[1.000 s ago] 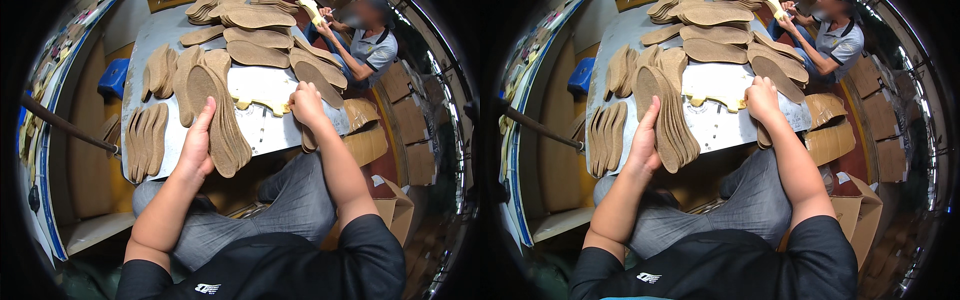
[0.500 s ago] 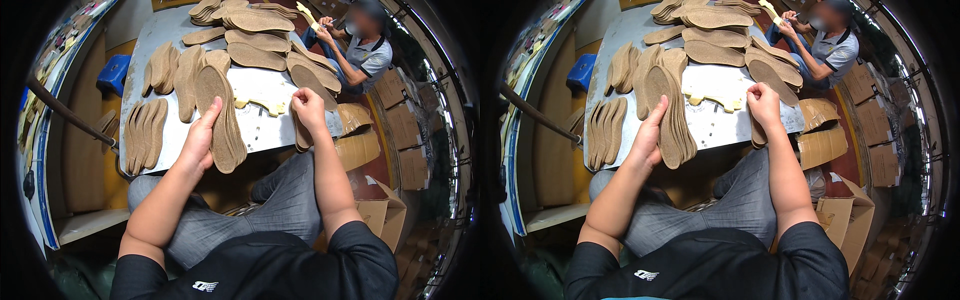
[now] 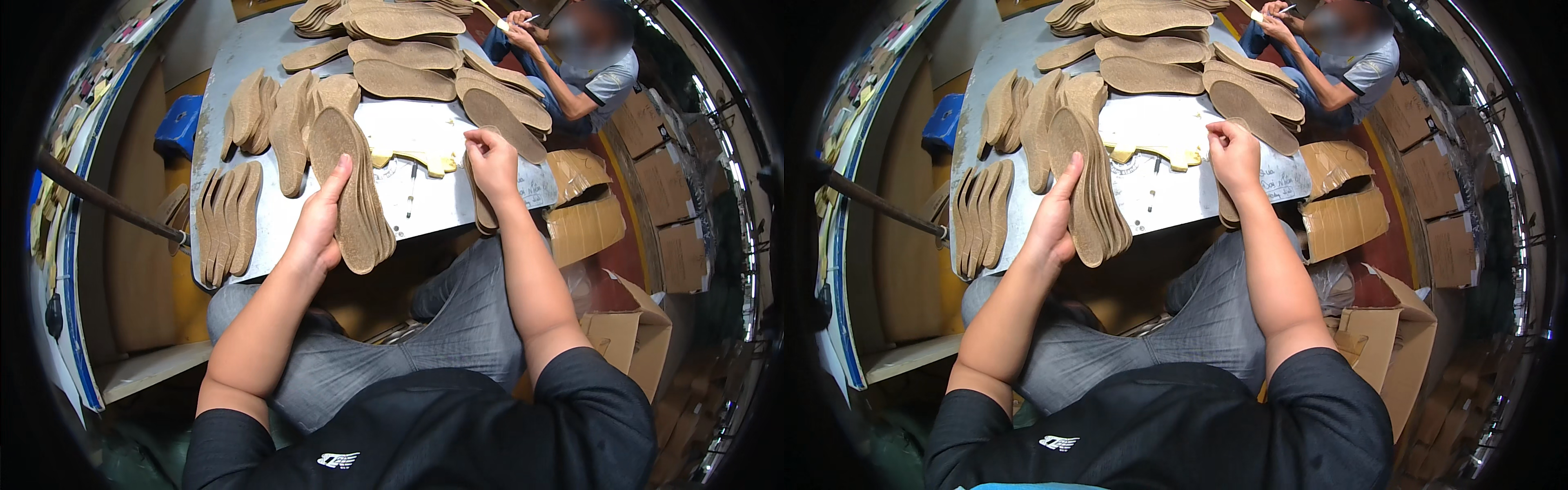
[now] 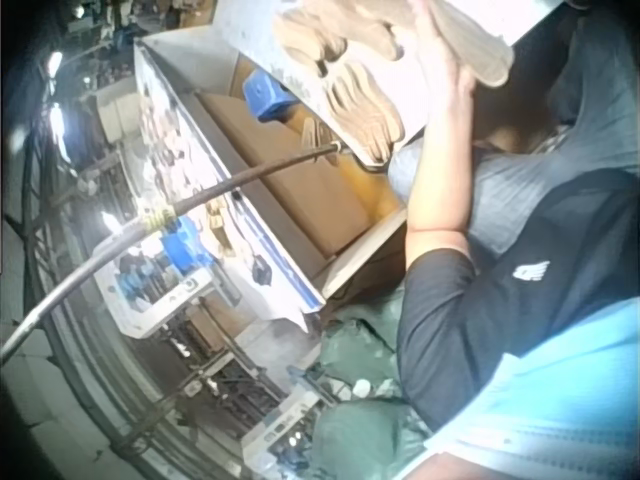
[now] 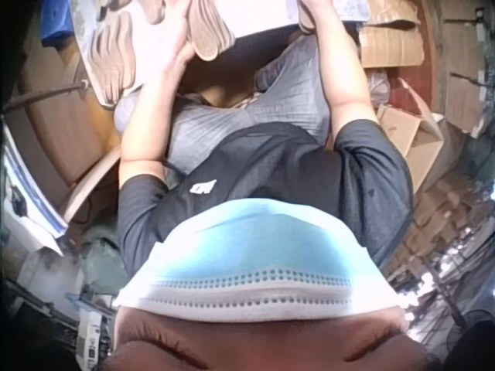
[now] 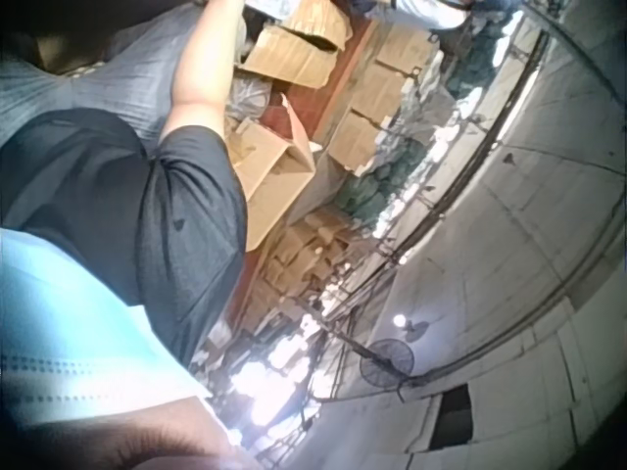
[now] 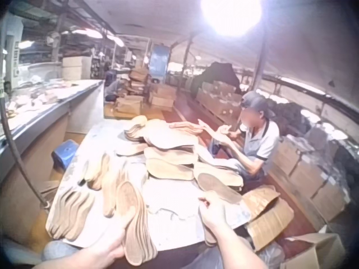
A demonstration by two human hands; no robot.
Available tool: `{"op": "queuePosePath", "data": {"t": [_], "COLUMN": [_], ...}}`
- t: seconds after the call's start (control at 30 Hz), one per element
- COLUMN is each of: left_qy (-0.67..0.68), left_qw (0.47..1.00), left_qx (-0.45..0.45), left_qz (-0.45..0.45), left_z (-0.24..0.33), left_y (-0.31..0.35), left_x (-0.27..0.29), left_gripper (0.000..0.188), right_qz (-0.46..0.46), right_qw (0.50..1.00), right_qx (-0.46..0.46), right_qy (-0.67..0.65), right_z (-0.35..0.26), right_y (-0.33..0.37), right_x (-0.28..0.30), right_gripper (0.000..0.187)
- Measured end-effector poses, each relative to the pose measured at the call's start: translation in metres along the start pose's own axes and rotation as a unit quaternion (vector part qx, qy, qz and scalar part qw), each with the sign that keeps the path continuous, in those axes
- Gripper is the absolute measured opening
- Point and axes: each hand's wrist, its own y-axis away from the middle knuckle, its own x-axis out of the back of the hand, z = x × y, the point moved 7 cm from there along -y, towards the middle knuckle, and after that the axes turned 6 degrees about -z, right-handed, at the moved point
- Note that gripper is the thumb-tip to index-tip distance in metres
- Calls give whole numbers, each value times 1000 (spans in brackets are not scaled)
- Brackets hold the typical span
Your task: The person sits on the floor and repeatedly picks up cork insoles, aligns them, and stacks them into neat piles on a metal table. The person occasionally places stacks into a cardboard box and retrieves more insoles to continue the process.
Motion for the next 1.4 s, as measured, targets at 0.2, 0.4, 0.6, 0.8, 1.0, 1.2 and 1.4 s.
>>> {"op": "queuePosePath", "data": {"t": [0.2,0.4,0.6,0.8,1.0,1.2,1.4], "left_qy": [7,-1,16,-70,-90,-157,-128], "left_qw": [1000,1000,1000,997,987,974,964], "left_qx": [23,3,-10,-17,-118,-157,-214], "left_qz": [-9,10,-19,-23,-55,-45,-91], "left_z": [-6,1,2,2,-2,-11,9], "left_y": [-2,2,-2,1,1,0,14], "left_x": [1,4,13,8,-7,7,-11], "left_gripper": [59,60,70,67,57,68,60], "right_qz": [68,-98,-46,-23,-78,-61,-61], "right_qw": [990,955,962,995,961,969,975], "right_qx": [108,18,75,79,133,214,199], "right_qy": [50,280,258,-58,-230,-103,-77], "right_z": [-28,-24,-26,-79,-197,-243,-243], "right_y": [-3,15,5,19,63,63,66], "right_x": [8,-13,-20,14,14,-17,-21], "right_gripper": [33,25,16,12,17,18,14]}}
